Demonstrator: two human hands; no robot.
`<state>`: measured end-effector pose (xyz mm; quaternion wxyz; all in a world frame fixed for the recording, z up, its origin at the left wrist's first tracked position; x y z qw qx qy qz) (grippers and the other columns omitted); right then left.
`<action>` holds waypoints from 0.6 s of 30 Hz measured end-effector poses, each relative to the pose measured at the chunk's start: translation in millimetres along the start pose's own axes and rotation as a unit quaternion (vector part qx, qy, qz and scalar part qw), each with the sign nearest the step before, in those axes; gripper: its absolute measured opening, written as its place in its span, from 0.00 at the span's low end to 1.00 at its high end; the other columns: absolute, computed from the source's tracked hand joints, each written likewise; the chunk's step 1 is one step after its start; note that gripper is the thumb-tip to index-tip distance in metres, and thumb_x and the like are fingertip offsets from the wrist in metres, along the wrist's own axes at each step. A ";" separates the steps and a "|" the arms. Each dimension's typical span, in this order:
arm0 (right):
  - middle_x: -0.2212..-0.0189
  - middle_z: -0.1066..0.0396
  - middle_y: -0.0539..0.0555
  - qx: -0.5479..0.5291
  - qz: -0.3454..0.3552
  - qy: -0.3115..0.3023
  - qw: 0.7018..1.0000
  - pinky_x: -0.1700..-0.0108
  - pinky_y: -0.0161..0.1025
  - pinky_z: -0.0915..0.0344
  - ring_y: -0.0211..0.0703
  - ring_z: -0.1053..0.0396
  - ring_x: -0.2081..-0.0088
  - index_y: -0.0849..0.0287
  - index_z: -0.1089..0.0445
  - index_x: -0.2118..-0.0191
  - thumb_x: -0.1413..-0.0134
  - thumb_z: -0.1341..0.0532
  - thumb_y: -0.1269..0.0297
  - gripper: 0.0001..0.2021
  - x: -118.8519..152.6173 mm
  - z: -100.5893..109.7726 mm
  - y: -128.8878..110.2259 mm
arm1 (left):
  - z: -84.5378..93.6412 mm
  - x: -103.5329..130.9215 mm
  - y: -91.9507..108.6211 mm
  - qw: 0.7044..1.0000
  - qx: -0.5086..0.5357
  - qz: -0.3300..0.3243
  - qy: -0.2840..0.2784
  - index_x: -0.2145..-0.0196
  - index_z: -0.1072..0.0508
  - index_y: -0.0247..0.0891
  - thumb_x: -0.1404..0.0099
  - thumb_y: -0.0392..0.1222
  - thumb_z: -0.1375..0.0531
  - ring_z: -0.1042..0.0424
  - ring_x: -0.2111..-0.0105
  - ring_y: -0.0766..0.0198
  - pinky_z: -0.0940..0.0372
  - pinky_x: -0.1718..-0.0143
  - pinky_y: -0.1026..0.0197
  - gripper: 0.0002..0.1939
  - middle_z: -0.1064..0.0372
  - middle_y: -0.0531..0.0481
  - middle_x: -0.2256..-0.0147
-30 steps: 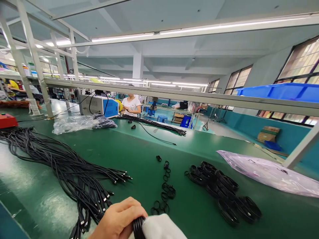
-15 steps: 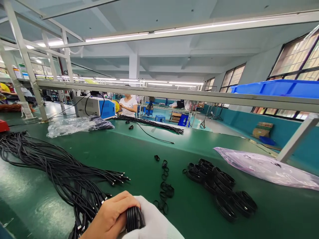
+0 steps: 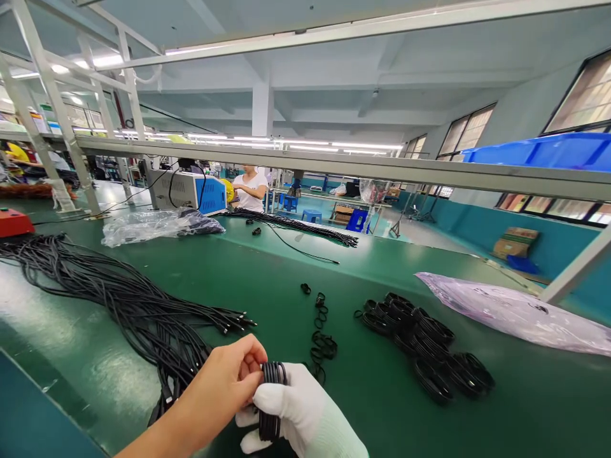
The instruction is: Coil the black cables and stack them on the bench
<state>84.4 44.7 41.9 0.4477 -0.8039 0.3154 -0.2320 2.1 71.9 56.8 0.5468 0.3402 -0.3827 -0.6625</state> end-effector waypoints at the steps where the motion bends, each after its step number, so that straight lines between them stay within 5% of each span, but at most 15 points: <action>1: 0.71 0.36 0.55 0.008 0.004 0.004 1.000 0.68 0.37 0.32 0.41 0.33 0.67 0.68 0.29 0.63 0.53 0.33 0.58 0.17 0.0 -0.5 0.4 | 1.1 0.5 1.2 1.000 -0.017 0.002 0.010 0.71 0.33 0.39 0.47 0.29 0.47 0.34 0.77 0.68 0.43 0.76 0.68 0.08 0.34 0.57 0.78; 8: 0.74 0.34 0.57 0.032 0.039 0.037 0.998 0.72 0.36 0.32 0.39 0.33 0.72 0.71 0.31 0.67 0.53 0.34 0.55 0.19 -3.3 0.6 3.5 | -11.7 -2.5 -18.7 0.991 0.072 0.108 -0.012 0.70 0.37 0.40 0.49 0.27 0.48 0.40 0.85 0.70 0.46 0.85 0.69 0.10 0.38 0.60 0.80; 12: 0.71 0.32 0.58 0.018 -0.006 0.023 1.000 0.75 0.33 0.31 0.40 0.30 0.75 0.69 0.30 0.63 0.56 0.33 0.54 0.21 -5.6 2.3 13.8 | -9.2 -10.0 -15.0 0.997 -0.018 0.065 -0.020 0.75 0.38 0.40 0.52 0.29 0.44 0.39 0.81 0.69 0.50 0.83 0.69 0.07 0.38 0.59 0.81; 18: 0.76 0.32 0.55 0.028 -0.050 0.056 0.997 0.79 0.26 0.39 0.36 0.32 0.76 0.69 0.29 0.70 0.61 0.33 0.60 0.15 -2.7 8.5 18.9 | -1.1 -7.9 -9.5 0.995 -0.096 0.034 -0.023 0.77 0.35 0.39 0.49 0.34 0.43 0.37 0.78 0.67 0.50 0.79 0.68 0.03 0.33 0.56 0.79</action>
Point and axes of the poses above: each hand's wrist, its own x-axis away from the middle knuckle, its own z-axis out of the back of the hand, y = z × x, the point moved 8 cm from there along -x, towards the middle knuckle
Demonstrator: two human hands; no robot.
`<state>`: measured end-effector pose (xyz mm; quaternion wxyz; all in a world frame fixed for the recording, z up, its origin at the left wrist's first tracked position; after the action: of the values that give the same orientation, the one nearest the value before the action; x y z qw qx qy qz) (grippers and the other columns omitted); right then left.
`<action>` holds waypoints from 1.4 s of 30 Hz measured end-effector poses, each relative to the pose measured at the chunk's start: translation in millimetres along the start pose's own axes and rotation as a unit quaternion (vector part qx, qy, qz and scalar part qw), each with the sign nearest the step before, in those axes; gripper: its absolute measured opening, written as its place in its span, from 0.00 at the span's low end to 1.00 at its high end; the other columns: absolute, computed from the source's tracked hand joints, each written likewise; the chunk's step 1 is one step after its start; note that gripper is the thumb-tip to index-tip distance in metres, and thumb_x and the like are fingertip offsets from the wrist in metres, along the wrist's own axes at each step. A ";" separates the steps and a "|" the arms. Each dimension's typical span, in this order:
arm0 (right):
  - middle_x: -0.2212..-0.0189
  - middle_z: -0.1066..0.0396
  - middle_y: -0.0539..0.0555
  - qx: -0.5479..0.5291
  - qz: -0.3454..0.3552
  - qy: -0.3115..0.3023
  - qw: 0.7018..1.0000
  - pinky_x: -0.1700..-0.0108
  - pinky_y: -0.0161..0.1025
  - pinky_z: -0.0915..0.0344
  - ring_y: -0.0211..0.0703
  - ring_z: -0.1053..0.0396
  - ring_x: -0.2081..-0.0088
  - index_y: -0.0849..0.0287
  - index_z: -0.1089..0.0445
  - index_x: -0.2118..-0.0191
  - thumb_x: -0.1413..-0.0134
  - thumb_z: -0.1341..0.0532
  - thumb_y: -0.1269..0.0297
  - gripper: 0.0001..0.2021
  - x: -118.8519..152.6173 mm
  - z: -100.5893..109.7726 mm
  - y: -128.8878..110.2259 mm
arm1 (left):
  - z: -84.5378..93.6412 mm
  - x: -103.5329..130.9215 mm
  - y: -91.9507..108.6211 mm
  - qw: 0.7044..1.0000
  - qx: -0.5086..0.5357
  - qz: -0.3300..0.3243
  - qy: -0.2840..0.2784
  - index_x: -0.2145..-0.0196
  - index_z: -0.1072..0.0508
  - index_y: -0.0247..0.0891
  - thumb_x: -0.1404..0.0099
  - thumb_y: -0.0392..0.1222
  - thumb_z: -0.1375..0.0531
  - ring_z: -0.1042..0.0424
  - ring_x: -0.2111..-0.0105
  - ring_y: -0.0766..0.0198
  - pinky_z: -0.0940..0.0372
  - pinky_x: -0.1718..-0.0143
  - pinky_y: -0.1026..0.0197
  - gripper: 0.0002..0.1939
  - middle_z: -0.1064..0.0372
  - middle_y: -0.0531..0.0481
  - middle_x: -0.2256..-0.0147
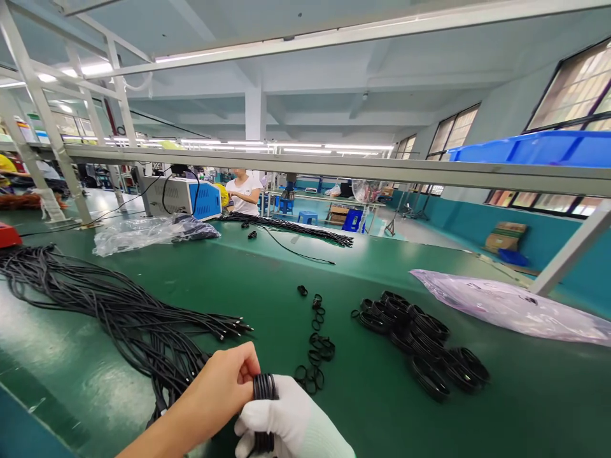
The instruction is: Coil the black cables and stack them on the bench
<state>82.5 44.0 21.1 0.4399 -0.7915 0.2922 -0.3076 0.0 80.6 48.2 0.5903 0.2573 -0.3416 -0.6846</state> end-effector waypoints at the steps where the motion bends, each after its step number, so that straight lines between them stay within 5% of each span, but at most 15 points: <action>1: 0.75 0.31 0.56 -0.007 -0.007 -0.007 1.000 0.77 0.27 0.39 0.37 0.31 0.74 0.68 0.29 0.69 0.60 0.33 0.61 0.14 0.8 -1.7 0.6 | 1.0 2.4 0.6 1.000 -0.008 -0.008 0.005 0.77 0.35 0.39 0.49 0.33 0.44 0.37 0.78 0.67 0.51 0.79 0.68 0.03 0.33 0.56 0.80; 5: 0.72 0.30 0.56 -0.008 -0.018 -0.032 0.999 0.70 0.30 0.36 0.39 0.30 0.70 0.67 0.30 0.64 0.59 0.33 0.65 0.14 -0.5 -7.8 4.6 | 1.5 8.8 1.8 0.998 -0.050 -0.032 0.020 0.78 0.36 0.39 0.48 0.32 0.45 0.39 0.79 0.67 0.52 0.79 0.67 0.04 0.35 0.57 0.81; 9: 0.78 0.34 0.53 0.011 -0.017 0.006 1.000 0.79 0.26 0.40 0.34 0.34 0.78 0.69 0.30 0.70 0.61 0.35 0.68 0.10 -4.6 0.2 8.1 | 0.2 2.3 -0.2 0.998 -0.052 -0.026 -0.004 0.76 0.34 0.40 0.49 0.32 0.44 0.37 0.77 0.67 0.50 0.78 0.68 0.04 0.33 0.57 0.79; 15: 0.71 0.30 0.54 -0.085 0.105 0.168 0.976 0.72 0.39 0.29 0.44 0.28 0.69 0.62 0.32 0.61 0.58 0.31 0.58 0.19 27.6 59.7 -44.5 | 13.9 -32.7 10.0 0.995 -0.050 -0.085 0.000 0.67 0.31 0.41 0.42 0.41 0.45 0.34 0.72 0.65 0.44 0.72 0.66 0.05 0.30 0.55 0.72; 18: 0.68 0.29 0.55 -0.086 0.156 0.242 0.954 0.64 0.46 0.28 0.52 0.28 0.60 0.61 0.33 0.59 0.57 0.30 0.56 0.21 50.2 94.1 -68.3 | -7.3 -57.6 22.2 0.989 -0.079 -0.126 -0.019 0.72 0.30 0.40 0.41 0.39 0.45 0.33 0.70 0.64 0.44 0.69 0.65 0.05 0.31 0.54 0.72; 23: 0.66 0.28 0.56 -0.083 0.173 0.284 0.940 0.62 0.48 0.28 0.54 0.27 0.58 0.61 0.34 0.57 0.55 0.31 0.55 0.22 60.8 118.5 -70.7 | -72.2 -85.8 43.3 0.978 -0.097 -0.169 -0.069 0.73 0.28 0.42 0.46 0.34 0.42 0.32 0.65 0.60 0.45 0.64 0.63 0.05 0.32 0.53 0.69; 27: 0.65 0.29 0.56 -0.078 0.167 0.296 0.937 0.67 0.42 0.28 0.49 0.27 0.62 0.60 0.34 0.57 0.57 0.31 0.52 0.24 61.7 121.0 -66.9 | -95.3 -95.7 43.1 0.981 -0.050 -0.160 -0.100 0.76 0.29 0.40 0.46 0.34 0.42 0.33 0.65 0.58 0.45 0.62 0.61 0.04 0.36 0.52 0.72; 34: 0.71 0.32 0.52 -0.043 0.169 0.332 0.927 0.81 0.31 0.37 0.38 0.32 0.74 0.62 0.36 0.59 0.61 0.29 0.59 0.24 48.0 114.4 -62.4 | -61.4 -79.4 25.9 0.969 0.179 -0.044 -0.162 0.73 0.39 0.38 0.41 0.47 0.47 0.41 0.77 0.68 0.46 0.75 0.66 0.10 0.45 0.57 0.77; 38: 0.70 0.31 0.52 -0.007 0.180 0.340 0.923 0.84 0.30 0.40 0.36 0.34 0.77 0.62 0.37 0.59 0.63 0.29 0.61 0.25 31.2 98.8 -56.1 | -65.7 -52.1 20.7 0.936 0.301 -0.004 -0.182 0.72 0.42 0.38 0.44 0.54 0.46 0.44 0.80 0.72 0.48 0.78 0.68 0.16 0.44 0.57 0.77; 42: 0.81 0.35 0.45 0.002 0.168 0.326 0.930 0.87 0.28 0.48 0.32 0.42 0.85 0.61 0.38 0.58 0.62 0.30 0.57 0.26 16.3 90.2 -37.0 | -79.7 -46.0 6.1 0.924 0.342 0.010 -0.169 0.73 0.40 0.38 0.48 0.59 0.42 0.45 0.84 0.73 0.51 0.83 0.68 0.21 0.42 0.57 0.79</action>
<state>167.1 95.0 19.1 0.3675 -0.5862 0.5474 -0.4708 71.9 112.4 0.0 0.4072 0.3205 -0.6520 -0.5535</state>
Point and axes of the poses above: each hand's wrist, its own x-axis away from the middle knuckle, its own z-axis out of the back of the hand, y = z × x, the point moved 8 cm from there along -x, towards the middle knuckle
